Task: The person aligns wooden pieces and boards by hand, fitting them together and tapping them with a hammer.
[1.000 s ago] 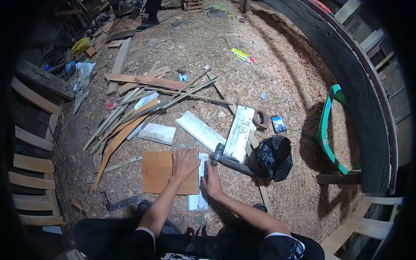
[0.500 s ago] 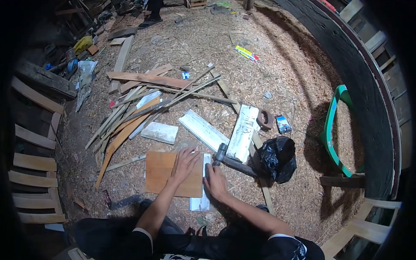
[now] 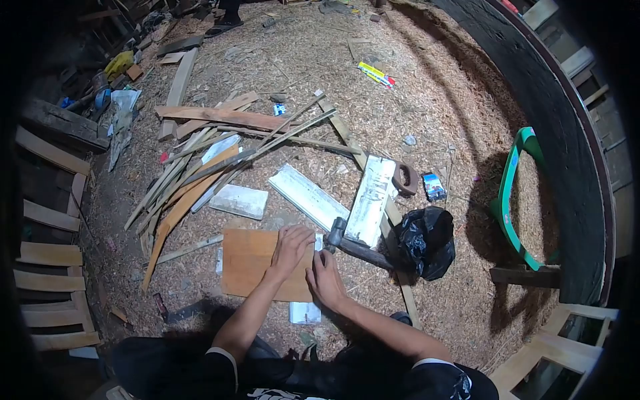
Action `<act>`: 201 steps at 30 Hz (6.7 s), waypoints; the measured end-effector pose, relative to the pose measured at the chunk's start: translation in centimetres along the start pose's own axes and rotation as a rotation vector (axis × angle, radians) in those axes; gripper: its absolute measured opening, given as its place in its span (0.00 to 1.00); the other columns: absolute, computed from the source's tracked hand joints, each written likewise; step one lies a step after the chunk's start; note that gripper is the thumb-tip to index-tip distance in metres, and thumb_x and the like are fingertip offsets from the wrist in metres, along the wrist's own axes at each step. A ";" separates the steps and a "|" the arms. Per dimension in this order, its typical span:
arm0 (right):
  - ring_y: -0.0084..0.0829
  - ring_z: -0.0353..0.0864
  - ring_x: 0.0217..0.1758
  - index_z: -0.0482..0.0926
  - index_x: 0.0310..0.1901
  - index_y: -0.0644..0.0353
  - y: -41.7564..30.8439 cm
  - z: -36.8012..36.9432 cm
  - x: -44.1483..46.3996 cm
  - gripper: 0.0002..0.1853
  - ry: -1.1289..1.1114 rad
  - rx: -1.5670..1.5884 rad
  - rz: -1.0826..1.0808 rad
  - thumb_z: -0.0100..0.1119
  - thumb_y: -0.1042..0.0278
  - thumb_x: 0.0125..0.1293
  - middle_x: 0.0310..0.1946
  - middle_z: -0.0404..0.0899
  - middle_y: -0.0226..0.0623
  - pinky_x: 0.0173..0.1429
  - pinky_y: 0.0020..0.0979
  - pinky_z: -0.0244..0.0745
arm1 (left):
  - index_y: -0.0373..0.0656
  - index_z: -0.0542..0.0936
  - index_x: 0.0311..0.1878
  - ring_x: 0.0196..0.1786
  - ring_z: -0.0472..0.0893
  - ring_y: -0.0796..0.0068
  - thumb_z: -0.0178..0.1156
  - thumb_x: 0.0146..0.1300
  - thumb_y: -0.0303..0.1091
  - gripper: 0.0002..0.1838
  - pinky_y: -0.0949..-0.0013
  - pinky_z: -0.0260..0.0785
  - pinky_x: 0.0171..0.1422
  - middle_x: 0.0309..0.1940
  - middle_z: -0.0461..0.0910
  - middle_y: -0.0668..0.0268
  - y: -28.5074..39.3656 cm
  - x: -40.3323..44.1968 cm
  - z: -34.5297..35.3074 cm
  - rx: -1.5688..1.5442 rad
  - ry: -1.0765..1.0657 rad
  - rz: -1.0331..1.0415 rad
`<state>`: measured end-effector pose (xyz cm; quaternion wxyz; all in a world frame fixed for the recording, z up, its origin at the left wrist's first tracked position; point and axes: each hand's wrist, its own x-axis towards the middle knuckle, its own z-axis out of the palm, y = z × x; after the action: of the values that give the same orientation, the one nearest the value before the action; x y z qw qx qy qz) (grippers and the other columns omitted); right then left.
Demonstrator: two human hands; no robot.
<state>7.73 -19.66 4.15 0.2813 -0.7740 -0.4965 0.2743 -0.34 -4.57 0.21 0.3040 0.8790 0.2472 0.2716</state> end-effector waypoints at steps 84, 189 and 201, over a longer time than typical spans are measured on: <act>0.46 0.75 0.52 0.78 0.54 0.63 7.7 -4.9 3.8 0.22 0.165 -0.557 -0.195 0.63 0.76 0.54 0.47 0.76 0.43 0.53 0.45 0.70 | 0.49 0.77 0.64 0.68 0.71 0.62 0.46 0.79 0.42 0.18 0.46 0.47 0.79 0.58 0.79 0.64 0.9 -0.7 1.0 0.337 -0.172 -0.116; 0.60 0.86 0.40 0.67 0.63 0.62 1.0 -8.0 3.2 0.21 -0.076 -0.537 0.032 0.53 0.57 0.77 0.44 0.84 0.59 0.40 0.54 0.79 | 0.42 0.63 0.80 0.83 0.57 0.65 0.45 0.77 0.41 0.31 0.53 0.37 0.88 0.80 0.63 0.63 1.0 -1.5 -0.9 0.483 -0.311 -0.071; 0.51 0.88 0.35 0.76 0.57 0.59 3.5 -8.7 6.0 0.17 0.437 -0.030 -0.657 0.61 0.74 0.67 0.38 0.86 0.49 0.37 0.46 0.83 | 0.37 0.58 0.81 0.86 0.52 0.66 0.43 0.77 0.39 0.32 0.56 0.35 0.89 0.84 0.56 0.60 0.1 -1.5 -1.2 0.462 -0.360 -0.073</act>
<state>18.16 -16.74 6.78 0.4417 -0.6180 -0.6503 -0.0090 -2.15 -5.07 0.61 0.1444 0.9496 0.2759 0.0367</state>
